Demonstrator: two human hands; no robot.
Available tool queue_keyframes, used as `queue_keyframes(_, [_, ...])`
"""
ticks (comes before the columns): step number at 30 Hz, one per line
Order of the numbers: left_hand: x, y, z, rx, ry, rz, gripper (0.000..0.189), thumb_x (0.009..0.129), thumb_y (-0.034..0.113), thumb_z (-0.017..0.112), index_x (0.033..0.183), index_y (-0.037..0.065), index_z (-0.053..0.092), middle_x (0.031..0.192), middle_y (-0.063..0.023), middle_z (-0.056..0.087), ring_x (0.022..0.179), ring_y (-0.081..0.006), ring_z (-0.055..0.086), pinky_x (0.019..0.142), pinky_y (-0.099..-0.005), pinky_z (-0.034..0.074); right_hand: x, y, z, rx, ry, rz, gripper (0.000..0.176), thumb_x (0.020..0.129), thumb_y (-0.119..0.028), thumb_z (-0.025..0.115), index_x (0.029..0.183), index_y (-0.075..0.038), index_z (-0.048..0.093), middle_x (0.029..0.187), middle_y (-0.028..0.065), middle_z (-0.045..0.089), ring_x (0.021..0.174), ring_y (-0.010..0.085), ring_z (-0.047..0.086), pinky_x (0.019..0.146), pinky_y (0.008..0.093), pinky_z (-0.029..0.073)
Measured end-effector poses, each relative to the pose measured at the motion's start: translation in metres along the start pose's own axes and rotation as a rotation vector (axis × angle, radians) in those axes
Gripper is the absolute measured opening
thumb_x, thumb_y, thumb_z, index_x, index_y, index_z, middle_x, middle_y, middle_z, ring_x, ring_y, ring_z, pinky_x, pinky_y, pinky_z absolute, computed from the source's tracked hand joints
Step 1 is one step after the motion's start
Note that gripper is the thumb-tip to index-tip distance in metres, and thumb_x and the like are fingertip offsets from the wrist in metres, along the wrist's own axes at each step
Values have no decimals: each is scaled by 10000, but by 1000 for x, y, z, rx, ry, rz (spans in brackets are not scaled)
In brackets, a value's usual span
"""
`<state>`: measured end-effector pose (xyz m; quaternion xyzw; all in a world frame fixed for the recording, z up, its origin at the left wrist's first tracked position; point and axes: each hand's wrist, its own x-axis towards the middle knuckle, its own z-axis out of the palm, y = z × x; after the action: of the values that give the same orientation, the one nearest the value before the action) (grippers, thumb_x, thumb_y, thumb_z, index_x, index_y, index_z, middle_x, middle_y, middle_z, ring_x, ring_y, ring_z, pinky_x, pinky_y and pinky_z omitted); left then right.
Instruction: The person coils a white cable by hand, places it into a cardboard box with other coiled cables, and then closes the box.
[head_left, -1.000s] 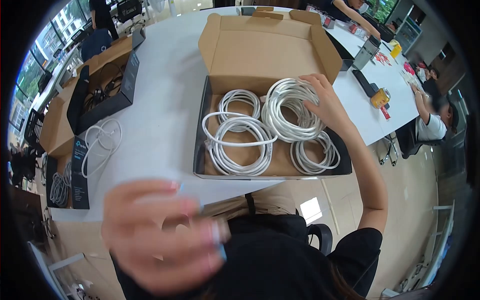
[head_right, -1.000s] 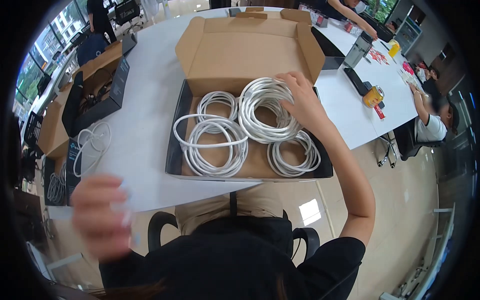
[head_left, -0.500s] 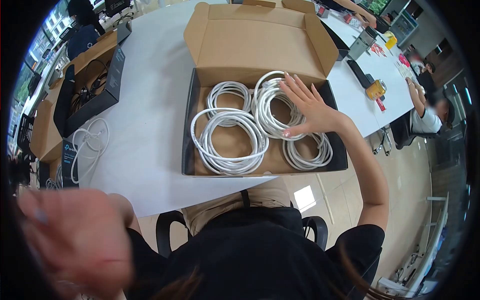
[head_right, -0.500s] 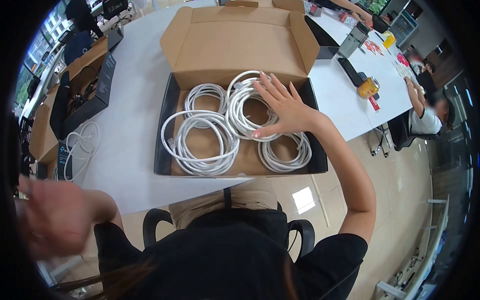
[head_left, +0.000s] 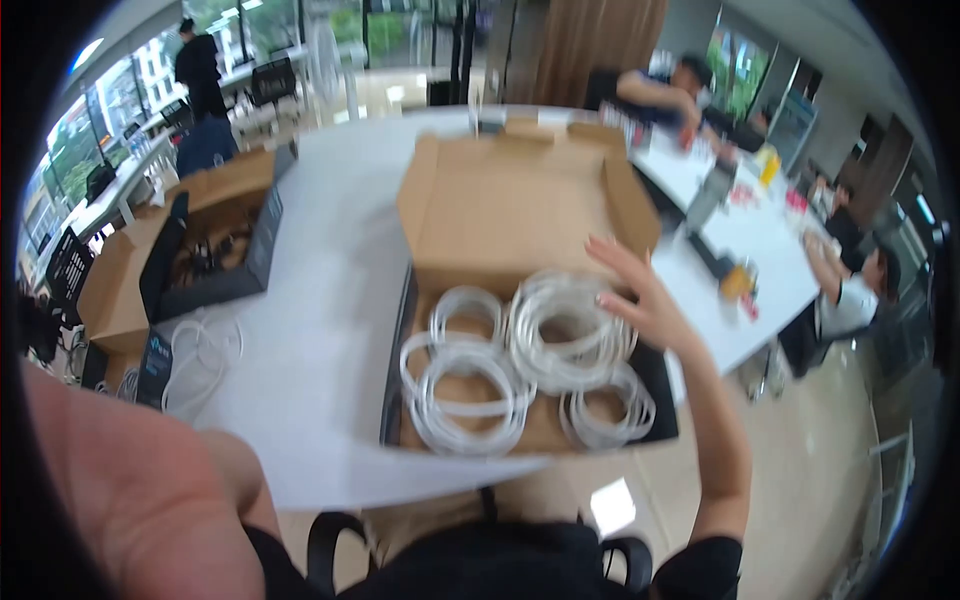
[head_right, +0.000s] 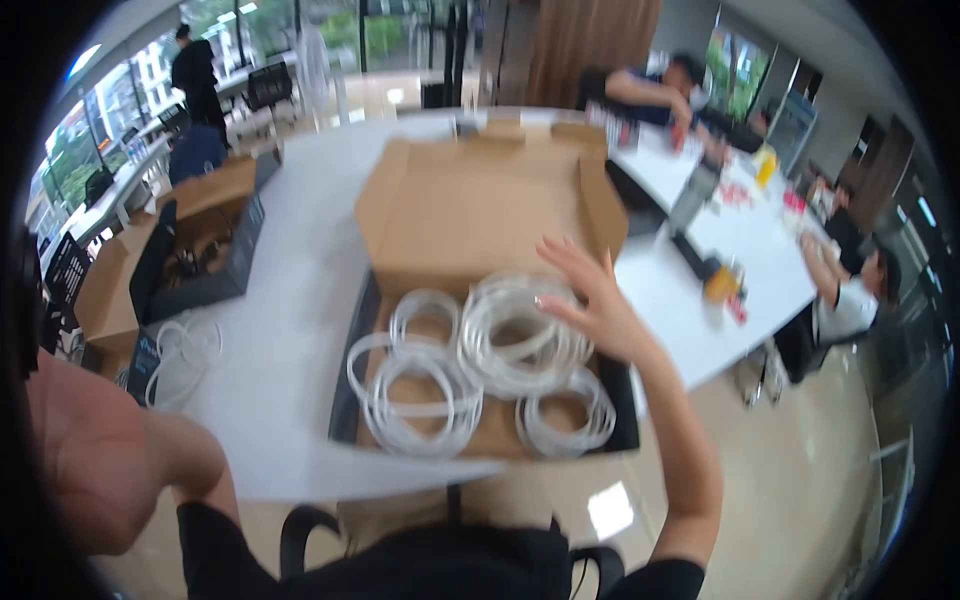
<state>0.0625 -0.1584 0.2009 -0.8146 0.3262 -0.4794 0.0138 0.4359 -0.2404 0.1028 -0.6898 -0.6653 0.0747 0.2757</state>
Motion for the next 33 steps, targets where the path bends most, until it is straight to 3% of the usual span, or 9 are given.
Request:
queue_keyframes(6, [3,-10,2,-17,36,22,354,856,50,493,1204,50,434,1158,-86,480,1067,-216,496,890,-380,387,35,52,-4,-116,693,105,591,780,-231,656,1265,17,425,1312,255,399,1260,361,340,1031,385,283])
queue_keyframes(12, [21,-20,-6,-101,155,64,381,875,77,482,1244,14,413,1175,-126,491,1097,-226,495,949,-374,358,51,102,-8,570,448,674,476,816,-296,624,1170,3,515,1057,131,589,954,241,576,793,421,477])
queue_keyframes(16, [26,-47,-11,-170,384,18,405,887,95,474,1271,-10,399,1186,-153,499,1117,-233,494,989,-369,339,52,130,-7,713,406,728,356,883,-273,546,1159,-49,521,1026,77,594,904,196,585,695,379,511])
queue_keyframes(19, [-14,-86,28,-65,491,-337,425,897,109,468,1291,-29,388,1195,-172,505,1132,-239,493,1018,-366,324,42,132,0,888,514,652,379,913,-305,511,1213,-77,471,1060,53,570,903,168,577,697,349,511])
queue_keyframes(20, [-38,-101,48,129,394,-525,436,951,286,393,1289,11,418,1278,-132,472,1211,-210,414,1038,-349,269,40,129,1,901,542,614,371,912,-307,513,1197,-70,485,1040,52,574,889,165,575,700,346,504])
queue_keyframes(22, [-92,-128,85,27,444,-1086,486,946,329,408,1322,24,375,1381,-121,349,1294,-213,296,1069,-313,196,34,120,2,929,593,544,359,912,-309,515,1166,-55,514,1000,49,584,862,158,571,705,339,489])
queue_keyframes(25, [-140,-147,113,-586,662,-1893,712,909,575,283,1399,61,232,1409,-107,310,1326,-241,233,1084,-472,95,27,107,5,879,659,458,361,916,-302,516,1165,-40,519,1049,44,575,937,126,538,784,294,444])
queue_keyframes(29, [-150,-146,119,-1000,481,-1560,831,859,681,184,1428,80,105,1455,-126,212,1359,-237,160,1072,-517,78,5,107,7,853,687,273,381,917,-258,524,1168,28,509,1120,49,557,1093,103,448,951,255,299])
queue_keyframes(33, [-147,-128,126,-795,386,-1514,813,866,659,239,1421,79,108,1441,-124,231,1347,-243,178,1088,-420,105,-23,71,0,696,631,205,446,942,-285,458,1255,31,429,1187,85,520,1132,147,433,987,286,281])
